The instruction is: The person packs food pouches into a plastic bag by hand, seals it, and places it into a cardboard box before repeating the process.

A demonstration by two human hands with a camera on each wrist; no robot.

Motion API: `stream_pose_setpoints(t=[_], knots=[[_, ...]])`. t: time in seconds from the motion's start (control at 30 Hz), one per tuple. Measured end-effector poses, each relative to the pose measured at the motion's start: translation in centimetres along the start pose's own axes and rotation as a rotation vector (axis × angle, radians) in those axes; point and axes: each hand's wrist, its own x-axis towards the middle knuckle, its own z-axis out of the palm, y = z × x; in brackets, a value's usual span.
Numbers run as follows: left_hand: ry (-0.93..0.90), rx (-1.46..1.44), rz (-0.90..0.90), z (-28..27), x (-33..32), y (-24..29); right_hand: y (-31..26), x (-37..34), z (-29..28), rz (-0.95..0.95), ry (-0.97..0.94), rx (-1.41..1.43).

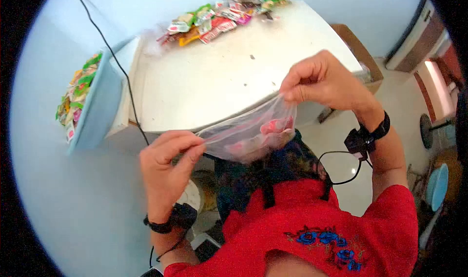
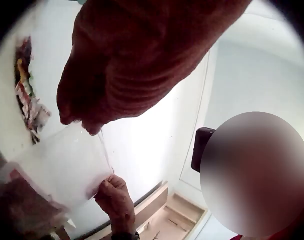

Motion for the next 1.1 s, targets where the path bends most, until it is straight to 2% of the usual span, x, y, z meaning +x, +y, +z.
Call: stream_pose_setpoints(t=[0.1,0.13,0.27,0.33,0.37,0.57,0.77,0.87,1.07,1.1], knots=[[-0.022,-0.059,-0.015,3.1,-2.4,-1.5,3.0,-3.7,1.6,0.012,0.035,-0.048],[-0.014,0.026,0.03,4.0,-3.0,-1.6,3.8,-4.7,2.2,0.011,0.056,-0.078],[0.064,0.06,0.118,7.3,-4.8,-3.0,5.9,-7.1,3.1,0.03,0.124,-0.162],[0.081,0.009,-0.008,8.2,-5.3,-2.6,6.7,-7.6,3.2,0.023,0.17,-0.147],[0.09,-0.016,-0.073,8.4,-5.4,-2.4,7.0,-7.8,3.2,0.021,0.191,-0.14],[0.0,-0.046,-0.14,8.5,-4.4,-3.4,9.1,-7.5,3.7,-0.12,0.258,-0.098],[-0.082,0.136,-0.009,8.6,-3.4,-3.3,9.5,-7.5,4.2,-0.063,0.28,-0.035],[-0.108,0.11,-0.095,8.9,-3.2,-2.4,9.8,-7.6,4.2,-0.065,0.271,-0.002],[-0.047,0.423,0.253,10.4,-2.2,-1.9,9.3,-7.8,4.3,-0.117,0.264,-0.105],[-0.072,0.403,0.264,10.8,-1.9,-1.9,9.2,-7.8,4.3,-0.125,0.262,-0.113]])
